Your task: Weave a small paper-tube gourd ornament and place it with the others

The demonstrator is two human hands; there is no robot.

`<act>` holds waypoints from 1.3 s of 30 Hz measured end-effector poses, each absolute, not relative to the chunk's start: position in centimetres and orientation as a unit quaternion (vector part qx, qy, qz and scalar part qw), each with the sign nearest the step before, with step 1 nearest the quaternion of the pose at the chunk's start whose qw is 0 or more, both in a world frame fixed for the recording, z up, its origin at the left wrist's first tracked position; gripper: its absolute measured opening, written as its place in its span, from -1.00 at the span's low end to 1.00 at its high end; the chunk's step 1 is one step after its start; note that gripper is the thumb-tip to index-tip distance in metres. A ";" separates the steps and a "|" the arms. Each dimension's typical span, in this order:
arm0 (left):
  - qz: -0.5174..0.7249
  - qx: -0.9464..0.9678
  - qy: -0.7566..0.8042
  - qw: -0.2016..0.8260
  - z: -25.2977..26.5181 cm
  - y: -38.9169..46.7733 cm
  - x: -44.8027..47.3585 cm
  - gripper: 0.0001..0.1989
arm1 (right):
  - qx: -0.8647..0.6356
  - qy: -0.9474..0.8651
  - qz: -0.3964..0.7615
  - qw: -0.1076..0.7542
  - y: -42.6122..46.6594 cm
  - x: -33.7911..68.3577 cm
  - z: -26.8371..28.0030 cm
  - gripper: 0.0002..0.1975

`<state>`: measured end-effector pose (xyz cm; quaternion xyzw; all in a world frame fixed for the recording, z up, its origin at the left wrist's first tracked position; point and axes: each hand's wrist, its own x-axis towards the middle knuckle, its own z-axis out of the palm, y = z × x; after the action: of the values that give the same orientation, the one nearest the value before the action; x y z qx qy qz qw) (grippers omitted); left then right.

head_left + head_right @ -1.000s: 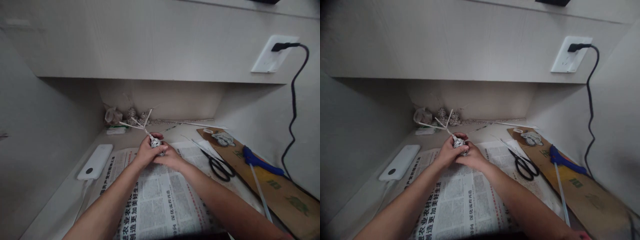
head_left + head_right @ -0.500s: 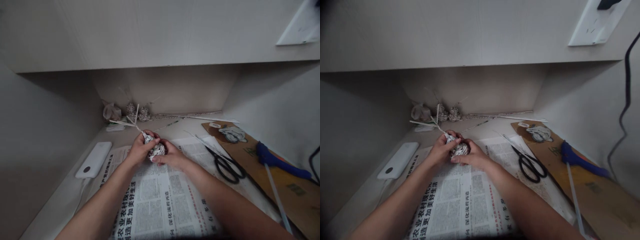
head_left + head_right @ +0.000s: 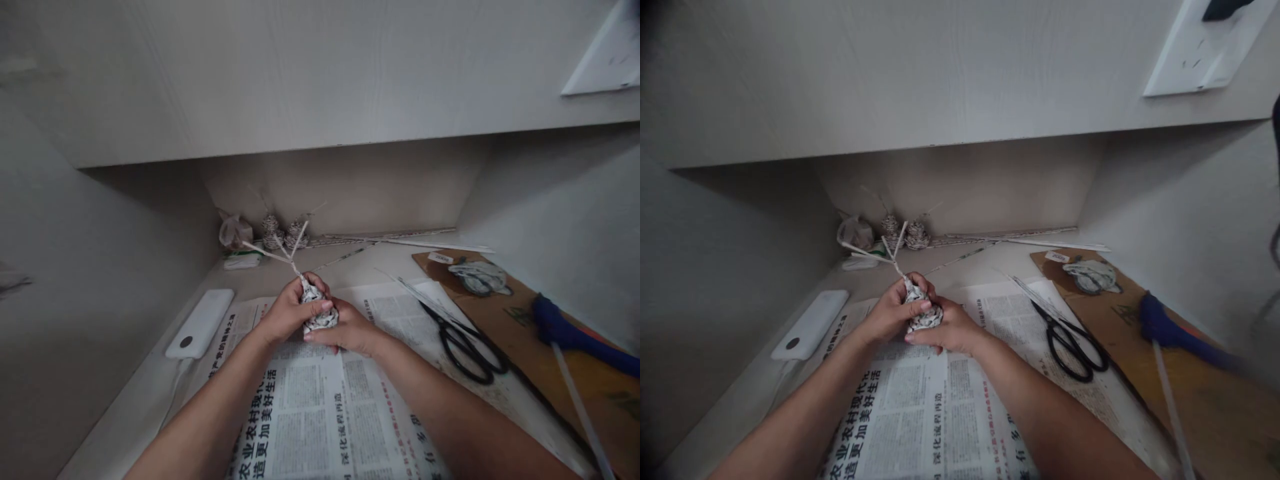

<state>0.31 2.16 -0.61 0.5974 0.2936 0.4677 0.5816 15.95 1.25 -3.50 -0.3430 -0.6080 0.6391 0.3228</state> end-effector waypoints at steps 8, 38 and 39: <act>0.484 0.587 0.366 0.536 -1.4 2.9 0.8 -0.51 | -0.441 -0.630 0.498 0.401 1.8 15.9 -4.3 -0.33; 0.591 0.514 0.346 0.516 -1.9 2.8 1.5 -0.66 | -0.478 -0.692 0.351 0.412 1.5 15.6 -4.0 -0.52; 0.587 0.518 0.334 0.525 -2.0 3.0 1.4 -0.60 | -0.477 -0.679 0.372 0.416 1.7 15.7 -4.1 -0.52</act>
<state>1.42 2.96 -1.96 0.5176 0.3344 0.5873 0.5248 15.70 1.69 -4.14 -0.4772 -0.6790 0.3722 0.4156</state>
